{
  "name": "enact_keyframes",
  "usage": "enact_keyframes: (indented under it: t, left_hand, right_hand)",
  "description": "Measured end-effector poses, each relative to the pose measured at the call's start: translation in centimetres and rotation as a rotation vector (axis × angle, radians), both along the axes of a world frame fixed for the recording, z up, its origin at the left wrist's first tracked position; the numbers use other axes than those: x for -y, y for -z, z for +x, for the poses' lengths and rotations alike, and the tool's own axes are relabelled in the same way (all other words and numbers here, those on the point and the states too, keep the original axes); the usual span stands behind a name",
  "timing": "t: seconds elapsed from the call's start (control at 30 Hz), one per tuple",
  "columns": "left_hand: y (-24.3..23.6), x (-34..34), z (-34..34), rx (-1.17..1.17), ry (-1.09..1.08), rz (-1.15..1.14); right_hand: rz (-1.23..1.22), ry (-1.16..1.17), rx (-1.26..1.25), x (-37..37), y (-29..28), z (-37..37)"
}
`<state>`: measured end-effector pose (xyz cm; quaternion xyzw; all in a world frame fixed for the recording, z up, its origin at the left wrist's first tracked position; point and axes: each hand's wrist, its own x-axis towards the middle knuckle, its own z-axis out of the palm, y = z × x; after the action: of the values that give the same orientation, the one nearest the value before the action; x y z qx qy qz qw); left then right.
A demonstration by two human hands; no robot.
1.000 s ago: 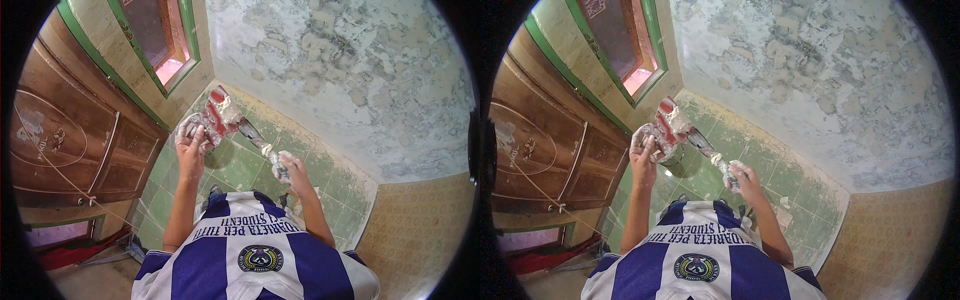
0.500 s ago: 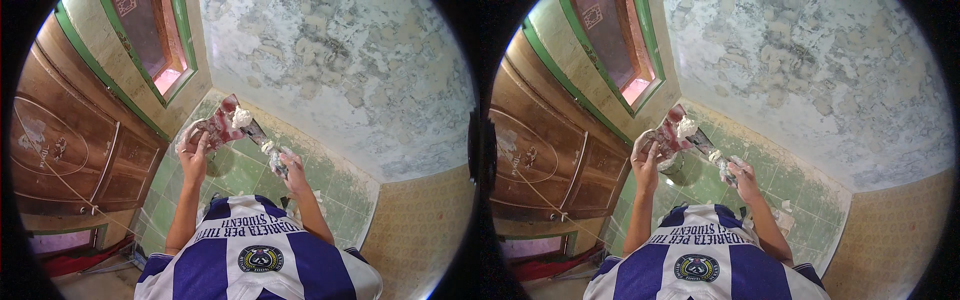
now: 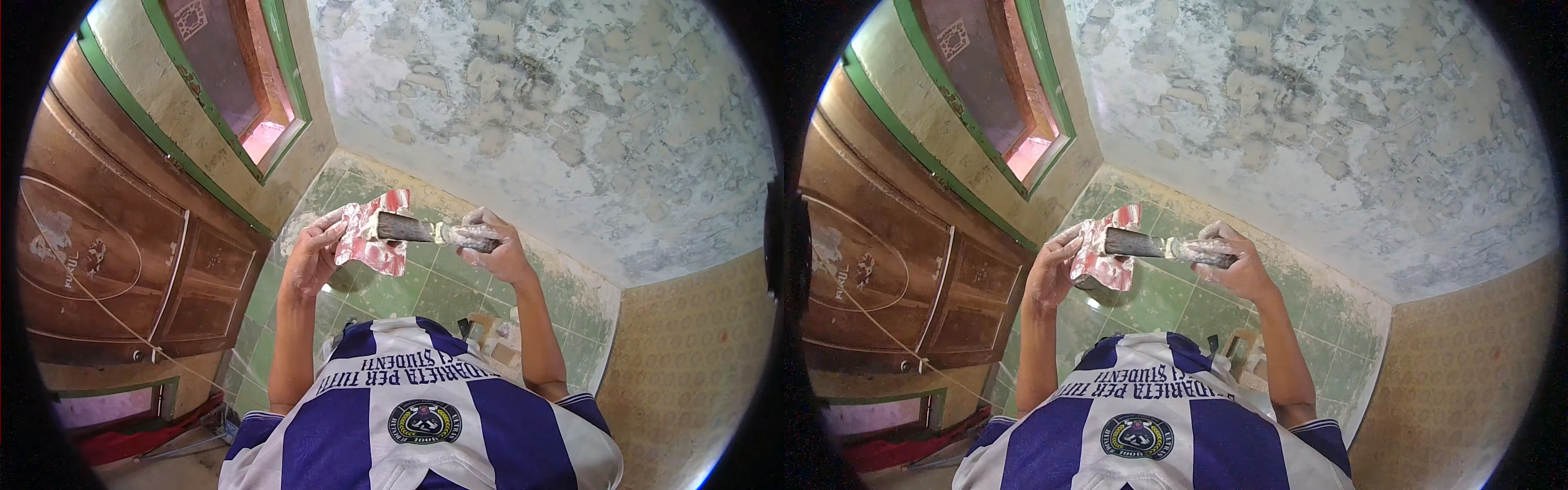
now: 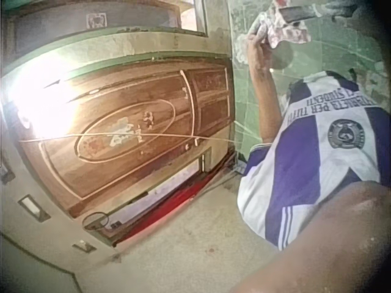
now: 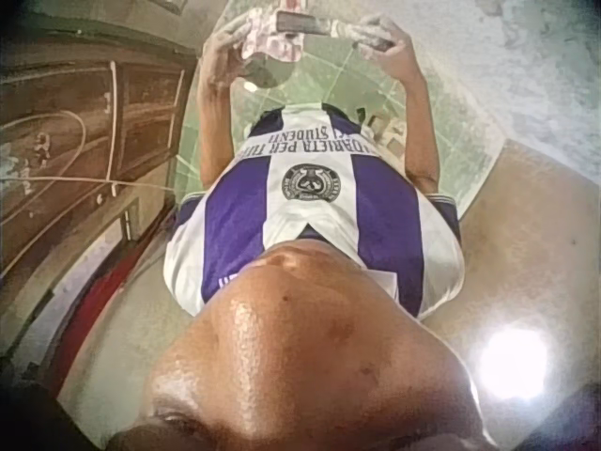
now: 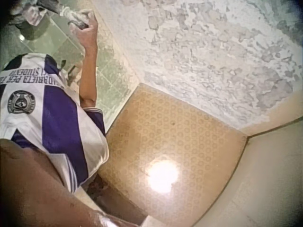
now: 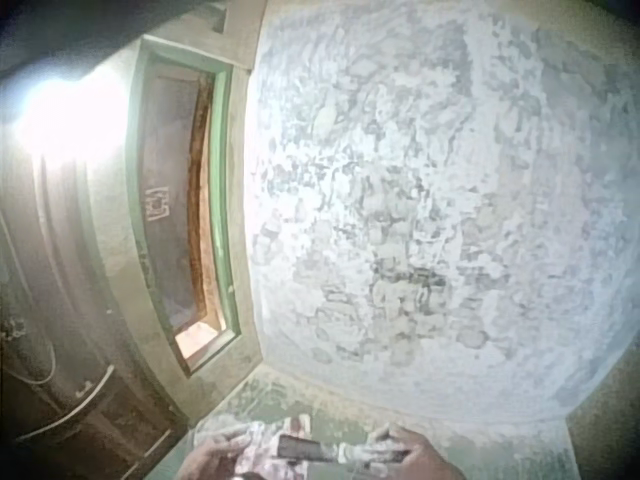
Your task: Applying and smoothing plaster onto a damaged section of an indoor wall using a putty knife and scraper.
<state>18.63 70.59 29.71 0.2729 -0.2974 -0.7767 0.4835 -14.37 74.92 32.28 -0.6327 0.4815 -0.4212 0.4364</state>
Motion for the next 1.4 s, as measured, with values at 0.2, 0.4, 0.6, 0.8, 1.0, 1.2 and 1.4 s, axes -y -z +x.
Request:
enact_keyframes:
  t: [0.2, 0.4, 0.6, 0.8, 1.0, 1.2, 1.4]
  left_hand:
    - [0.4, 0.2, 0.4, -0.074, -0.016, 0.015]
    - [0.6, 0.5, -1.0, 0.097, -0.175, -0.037]
    - [0.8, -0.6, -4.9, 0.145, -0.407, -0.078]
    - [2.3, -2.3, -7.5, 0.320, -0.312, -0.187]
    - [3.5, -3.8, -8.9, 0.421, -0.348, -0.357]
    - [0.6, -4.3, -11.1, 0.355, -0.156, -0.047]
    - [2.6, -4.2, -11.9, 0.104, 0.073, 0.128]
  right_hand:
    - [0.072, 0.122, -0.090, -1.6, 2.4, -4.3]
    - [0.267, 0.248, 0.353, -5.1, 4.2, -3.2]
    - [0.458, 0.329, 0.491, -7.4, 6.1, -1.2]
    - [0.538, 0.455, 0.546, -8.6, 7.2, -1.5]
    - [0.520, 0.408, 0.636, -8.2, 7.1, -3.0]
    - [0.445, 0.250, 0.678, -7.8, 8.6, -7.1]
    - [0.102, 0.085, 0.259, -6.8, 4.0, -10.4]
